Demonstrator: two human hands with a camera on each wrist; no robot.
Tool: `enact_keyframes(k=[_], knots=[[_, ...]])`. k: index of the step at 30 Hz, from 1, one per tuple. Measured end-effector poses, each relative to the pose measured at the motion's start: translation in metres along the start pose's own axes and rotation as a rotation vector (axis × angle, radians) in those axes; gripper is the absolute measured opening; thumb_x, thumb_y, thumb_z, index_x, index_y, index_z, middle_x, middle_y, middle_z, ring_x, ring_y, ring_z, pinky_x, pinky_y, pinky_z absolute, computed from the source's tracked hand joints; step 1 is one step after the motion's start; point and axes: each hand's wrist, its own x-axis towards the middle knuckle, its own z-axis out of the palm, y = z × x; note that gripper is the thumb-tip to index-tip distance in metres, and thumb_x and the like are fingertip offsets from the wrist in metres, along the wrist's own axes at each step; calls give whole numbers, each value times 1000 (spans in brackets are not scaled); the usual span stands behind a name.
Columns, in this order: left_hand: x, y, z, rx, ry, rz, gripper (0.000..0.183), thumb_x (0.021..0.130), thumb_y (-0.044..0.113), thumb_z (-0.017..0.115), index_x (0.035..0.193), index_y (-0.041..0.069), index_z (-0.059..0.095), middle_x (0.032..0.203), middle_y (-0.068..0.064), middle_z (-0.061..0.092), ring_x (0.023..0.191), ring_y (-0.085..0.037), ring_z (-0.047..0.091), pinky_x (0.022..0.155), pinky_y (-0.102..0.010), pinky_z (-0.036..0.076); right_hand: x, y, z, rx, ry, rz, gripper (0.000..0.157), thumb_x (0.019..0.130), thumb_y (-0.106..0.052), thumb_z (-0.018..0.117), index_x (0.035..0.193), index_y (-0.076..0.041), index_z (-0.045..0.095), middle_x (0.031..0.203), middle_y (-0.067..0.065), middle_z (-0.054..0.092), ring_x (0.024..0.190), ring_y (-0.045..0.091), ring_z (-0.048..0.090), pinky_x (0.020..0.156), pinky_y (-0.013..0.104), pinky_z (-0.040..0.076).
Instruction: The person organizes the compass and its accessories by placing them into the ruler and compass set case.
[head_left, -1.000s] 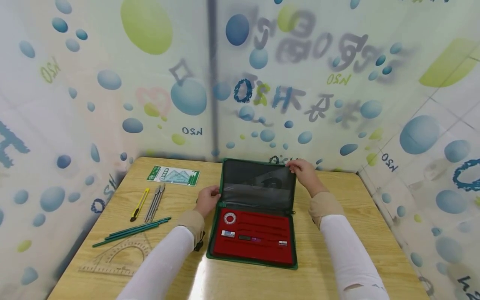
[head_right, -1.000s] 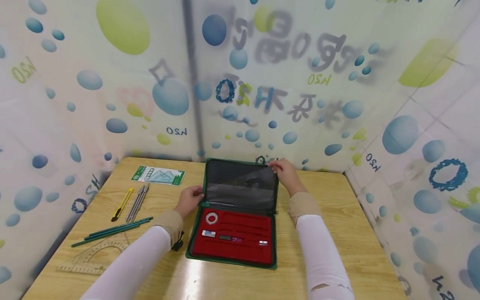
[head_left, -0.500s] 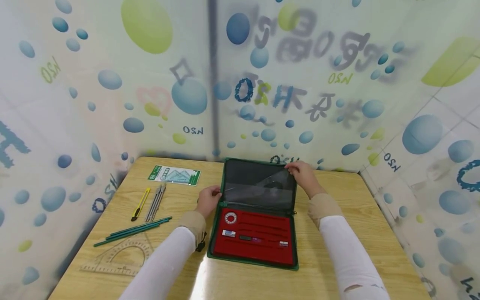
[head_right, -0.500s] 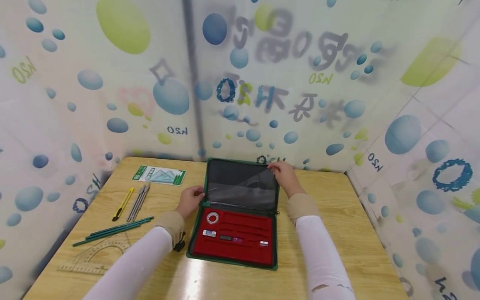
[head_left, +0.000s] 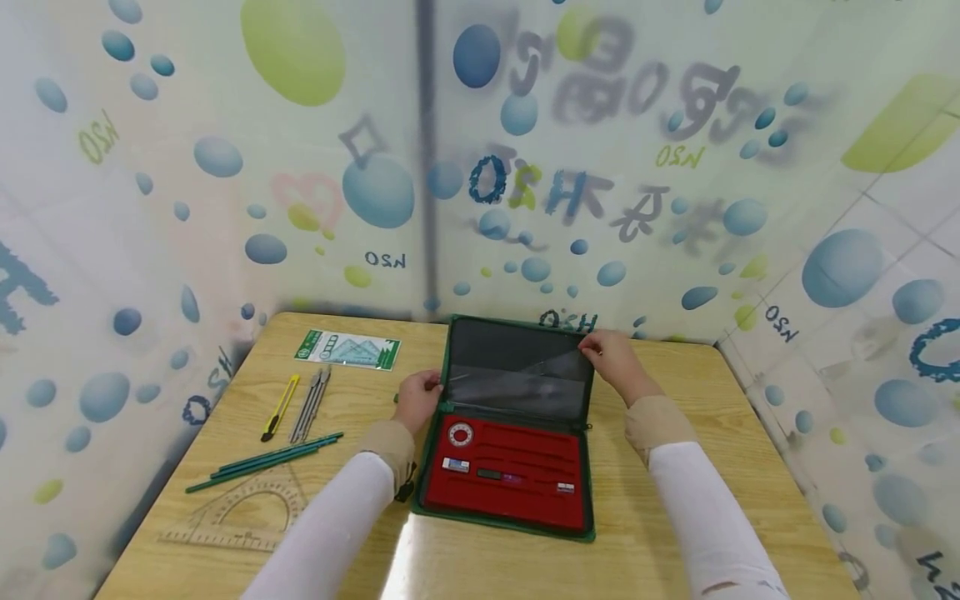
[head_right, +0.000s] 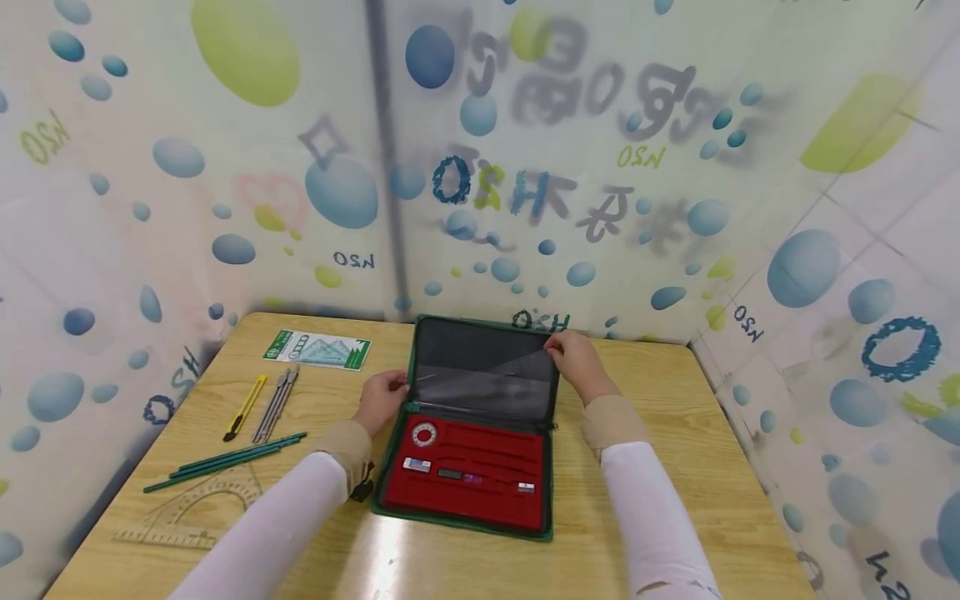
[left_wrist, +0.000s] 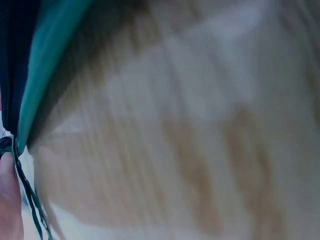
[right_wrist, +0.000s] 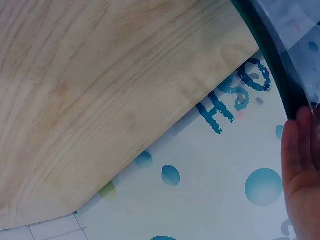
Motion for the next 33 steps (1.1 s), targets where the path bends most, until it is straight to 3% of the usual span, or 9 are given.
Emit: enact_keyframes(k=[7, 10, 14, 18, 22, 25, 28, 30, 33], knots=[[0, 0, -1, 5, 7, 17, 23, 87, -4, 60, 108, -9, 66, 99, -23, 68, 94, -33, 63, 83, -43, 52, -4, 3, 8, -15, 68, 4, 13, 92, -8, 59, 98, -2, 70, 96, 12, 50, 83, 26, 54, 74, 39, 50], [0, 1, -1, 3, 5, 11, 23, 87, -4, 60, 109, -10, 66, 99, -23, 67, 94, -33, 63, 83, -43, 52, -4, 4, 16, -25, 108, 27, 16, 93, -9, 59, 107, -4, 66, 93, 11, 53, 79, 24, 54, 70, 38, 48], [-1, 4, 0, -18, 3, -8, 25, 87, -4, 60, 110, -10, 65, 101, -24, 67, 96, -33, 63, 84, -43, 52, -5, 3, 26, -4, 166, 47, 32, 91, -9, 61, 122, -5, 56, 90, 11, 53, 76, 25, 51, 67, 38, 44], [-1, 7, 1, -31, 5, -20, 24, 87, -4, 59, 110, -10, 65, 101, -23, 67, 96, -33, 63, 85, -43, 52, -9, 0, 36, 68, 204, 118, 49, 89, -11, 64, 135, -7, 46, 108, 16, 49, 86, 28, 51, 73, 41, 46], [-2, 9, 1, -38, 14, -24, 23, 87, -5, 59, 109, -9, 65, 100, -23, 67, 95, -33, 63, 85, -43, 52, -14, -4, 44, 293, 259, 273, 62, 88, -12, 66, 140, -3, 33, 117, 21, 41, 91, 32, 49, 76, 41, 45], [-3, 9, 1, -47, 18, -30, 23, 87, -6, 58, 109, -9, 65, 100, -23, 67, 95, -33, 63, 85, -44, 52, -19, -3, 45, 490, 190, 420, 62, 90, -16, 61, 139, 5, 30, 120, 26, 43, 99, 37, 49, 80, 41, 46], [-2, 7, 3, -42, 26, -20, 24, 87, -6, 58, 109, -9, 65, 100, -23, 67, 95, -33, 63, 83, -43, 52, -22, 11, 51, 585, 9, 526, 59, 94, -21, 52, 141, 8, 31, 132, 30, 43, 112, 37, 51, 88, 42, 48], [-2, 6, 3, -43, 36, -14, 24, 87, -6, 59, 109, -9, 65, 99, -23, 67, 94, -33, 63, 83, -43, 52, -24, 25, 61, 636, -96, 534, 58, 93, -19, 49, 141, 9, 33, 132, 28, 46, 107, 33, 55, 88, 42, 49], [-1, 5, 2, -41, 58, 0, 23, 86, -7, 59, 108, -10, 65, 96, -23, 67, 92, -34, 64, 82, -44, 52, -16, 87, 107, 714, -124, 461, 52, 90, -17, 56, 133, 11, 44, 112, 23, 59, 83, 24, 61, 70, 35, 54]])
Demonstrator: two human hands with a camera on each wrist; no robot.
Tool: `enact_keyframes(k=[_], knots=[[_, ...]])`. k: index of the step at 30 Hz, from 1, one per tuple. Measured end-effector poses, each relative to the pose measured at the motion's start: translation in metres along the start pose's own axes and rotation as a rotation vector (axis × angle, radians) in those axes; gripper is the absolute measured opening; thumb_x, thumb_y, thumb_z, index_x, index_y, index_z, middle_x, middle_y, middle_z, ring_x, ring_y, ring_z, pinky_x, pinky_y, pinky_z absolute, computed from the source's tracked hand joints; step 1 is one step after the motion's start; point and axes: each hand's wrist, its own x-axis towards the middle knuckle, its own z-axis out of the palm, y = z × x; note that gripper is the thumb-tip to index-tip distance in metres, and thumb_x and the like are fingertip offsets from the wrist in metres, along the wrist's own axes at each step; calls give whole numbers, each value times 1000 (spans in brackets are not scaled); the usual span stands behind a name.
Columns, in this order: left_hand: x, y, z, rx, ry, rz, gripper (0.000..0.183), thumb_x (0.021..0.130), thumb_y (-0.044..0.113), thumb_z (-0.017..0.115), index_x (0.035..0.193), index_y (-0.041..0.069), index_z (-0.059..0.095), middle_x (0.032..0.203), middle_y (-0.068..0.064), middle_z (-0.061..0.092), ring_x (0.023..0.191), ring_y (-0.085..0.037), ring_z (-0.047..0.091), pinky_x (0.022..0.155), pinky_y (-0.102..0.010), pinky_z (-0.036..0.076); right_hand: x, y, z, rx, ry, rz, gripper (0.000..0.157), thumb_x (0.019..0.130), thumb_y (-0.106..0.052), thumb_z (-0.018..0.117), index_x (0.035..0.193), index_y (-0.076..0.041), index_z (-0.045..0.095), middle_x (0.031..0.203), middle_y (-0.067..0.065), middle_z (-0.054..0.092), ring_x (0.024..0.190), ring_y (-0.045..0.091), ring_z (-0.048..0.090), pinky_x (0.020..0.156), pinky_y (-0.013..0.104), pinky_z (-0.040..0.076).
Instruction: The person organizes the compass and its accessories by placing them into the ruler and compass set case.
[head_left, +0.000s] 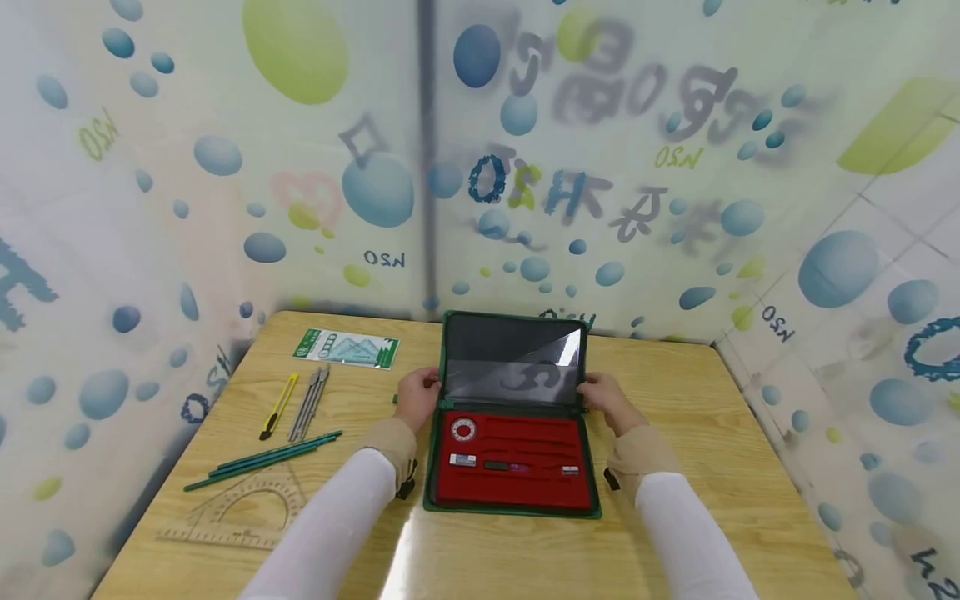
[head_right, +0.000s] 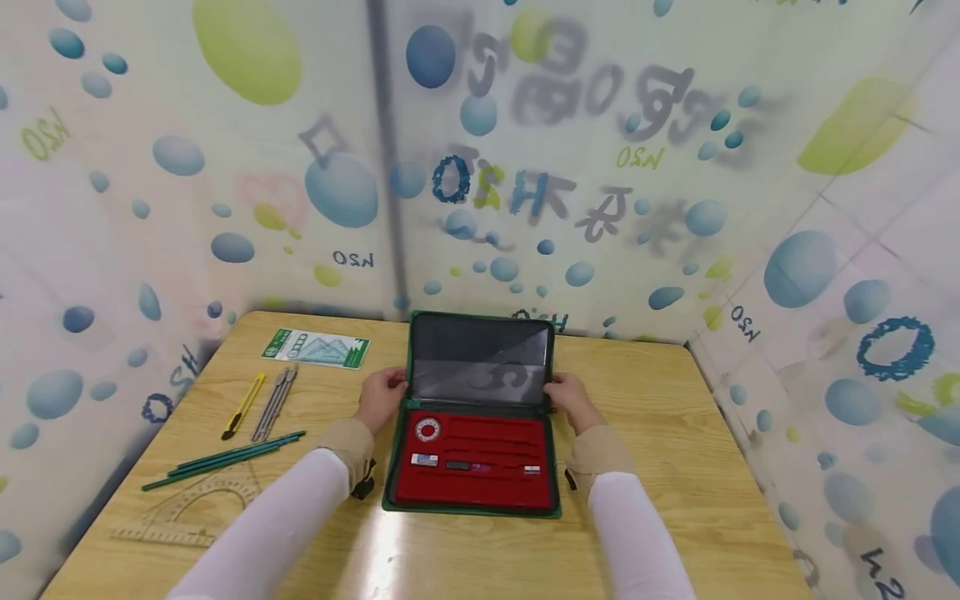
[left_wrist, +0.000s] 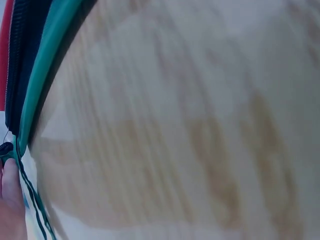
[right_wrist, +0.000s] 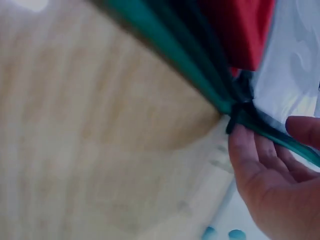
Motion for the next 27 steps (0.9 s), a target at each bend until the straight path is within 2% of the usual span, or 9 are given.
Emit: enact_keyframes(k=[4, 5, 8, 12, 15, 20, 22, 23, 27], knots=[[0, 0, -1, 0, 23, 11, 23, 85, -7, 60, 106, -11, 66, 95, -23, 68, 90, -34, 64, 82, -44, 53, 60, 84, -7, 137, -60, -3, 47, 90, -16, 62, 127, 10, 51, 106, 20, 63, 83, 25, 66, 75, 38, 56], [0, 0, -2, -3, 26, 11, 23, 85, -7, 60, 106, -11, 66, 95, -24, 68, 90, -34, 64, 81, -44, 53, 63, 92, -10, 181, -88, -7, 46, 90, -15, 62, 128, 9, 51, 109, 20, 63, 88, 25, 66, 78, 38, 55], [0, 0, -2, 8, 33, 12, 23, 85, -7, 60, 106, -11, 66, 94, -23, 68, 89, -34, 64, 80, -43, 53, 56, 93, -13, 318, -185, -30, 45, 93, -13, 58, 131, 9, 48, 119, 24, 59, 104, 28, 63, 89, 41, 52], [-1, 1, -3, 21, 30, -2, 24, 86, -6, 59, 109, -10, 65, 96, -23, 68, 90, -33, 64, 80, -43, 53, 15, 56, -13, 388, -249, -78, 44, 93, -9, 57, 132, 9, 47, 120, 24, 58, 108, 29, 61, 92, 42, 50], [-1, 1, -5, 30, -7, -20, 27, 86, -6, 58, 113, -10, 64, 100, -23, 67, 93, -33, 64, 82, -43, 53, 19, 66, -10, 381, -214, -161, 38, 90, -8, 63, 124, 4, 55, 107, 18, 63, 95, 24, 65, 81, 38, 55], [0, 5, -16, 46, -182, -47, 36, 90, 0, 56, 125, -7, 57, 113, -24, 64, 104, -34, 62, 85, -41, 53, 60, 116, -9, 373, -97, -133, 35, 85, -10, 69, 118, -2, 59, 97, 9, 64, 83, 18, 67, 72, 34, 57], [1, 7, -28, 71, -263, -38, 38, 91, 3, 56, 128, -6, 55, 119, -23, 61, 106, -35, 61, 85, -41, 53, 56, 111, -9, 365, -46, -72, 39, 83, -11, 71, 119, -2, 59, 96, 7, 65, 84, 16, 67, 74, 34, 57], [1, 8, -36, 88, -298, -31, 38, 91, 4, 56, 128, -5, 55, 121, -23, 60, 107, -35, 61, 85, -41, 53, 51, 106, -9, 379, -49, -94, 40, 81, -11, 74, 118, -2, 60, 93, 4, 65, 81, 14, 67, 70, 31, 57], [5, 11, -83, 219, -359, 11, 35, 93, 8, 56, 125, -3, 57, 126, -23, 58, 108, -37, 59, 85, -43, 52, -7, 31, -1, 334, -25, -54, 46, 86, -4, 65, 128, 10, 51, 99, 15, 62, 85, 17, 66, 78, 35, 56]])
